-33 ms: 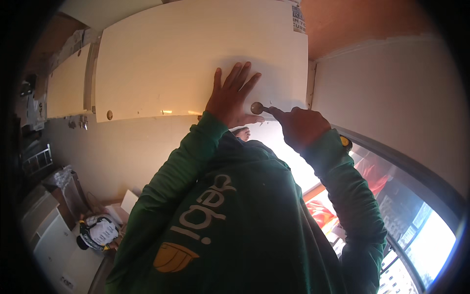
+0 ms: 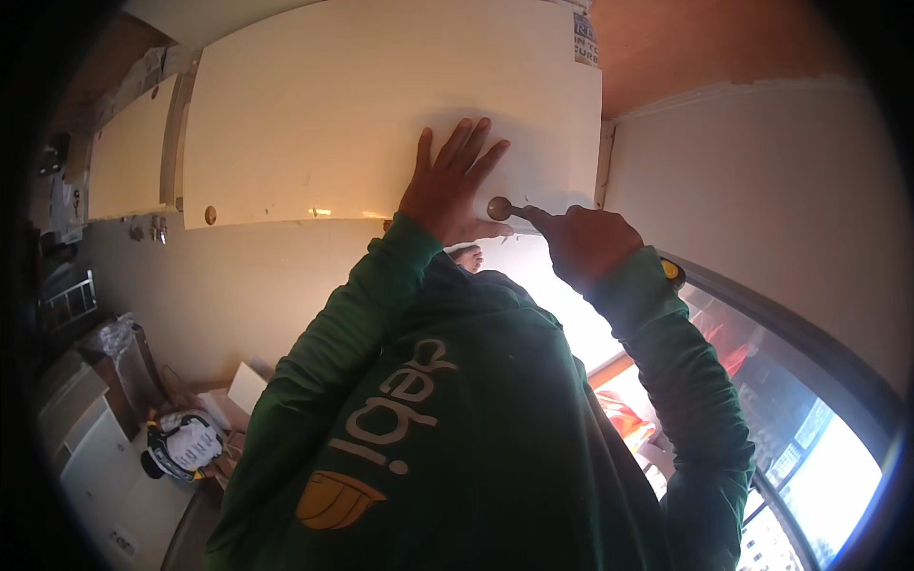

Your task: The person uses a screwdriver to tighten screws into pre-drilled holes on white cabinet panels. They repeatedly position the panels, align them, and secure them with the tool. Another person is visible in the background working on similar panels.

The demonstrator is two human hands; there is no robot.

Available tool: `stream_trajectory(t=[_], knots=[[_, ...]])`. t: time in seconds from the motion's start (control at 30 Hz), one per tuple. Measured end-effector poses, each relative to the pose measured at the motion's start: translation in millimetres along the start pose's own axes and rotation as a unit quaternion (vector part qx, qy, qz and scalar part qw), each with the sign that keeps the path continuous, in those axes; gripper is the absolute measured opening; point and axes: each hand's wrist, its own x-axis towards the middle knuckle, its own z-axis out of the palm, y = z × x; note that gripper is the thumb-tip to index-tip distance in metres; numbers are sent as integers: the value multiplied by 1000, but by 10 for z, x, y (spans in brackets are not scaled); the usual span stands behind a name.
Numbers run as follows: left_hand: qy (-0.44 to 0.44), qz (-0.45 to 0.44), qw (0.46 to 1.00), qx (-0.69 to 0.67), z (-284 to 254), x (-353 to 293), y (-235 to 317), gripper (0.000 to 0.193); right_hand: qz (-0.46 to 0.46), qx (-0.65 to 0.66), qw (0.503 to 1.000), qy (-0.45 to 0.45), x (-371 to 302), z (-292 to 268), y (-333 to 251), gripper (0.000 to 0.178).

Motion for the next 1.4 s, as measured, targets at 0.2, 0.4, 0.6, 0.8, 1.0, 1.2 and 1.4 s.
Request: stream_trajectory(t=[0.2,0.4,0.6,0.8,1.0,1.2,1.4], knots=[[56,-11,998,-22,105,-38,11,115,-51,-87,994,-53,181,-124,8,52],[57,-80,994,38,139,-84,223,114,-94,-61,993,-37,204,-137,60,46],[79,-85,992,52,183,-61,238,112,-149,-47,987,-38,282,-115,61,40],[96,-122,982,108,203,-133,383,105,-157,-101,975,-119,378,-220,46,33],[93,-160,976,114,268,-182,383,102,-166,-144,965,-141,480,-269,92,40],[117,-163,972,123,339,-205,339,97,-136,-158,964,-167,480,-341,-57,45],[165,-146,969,109,344,-186,282,93,-115,-157,968,-159,447,-361,-130,45]])
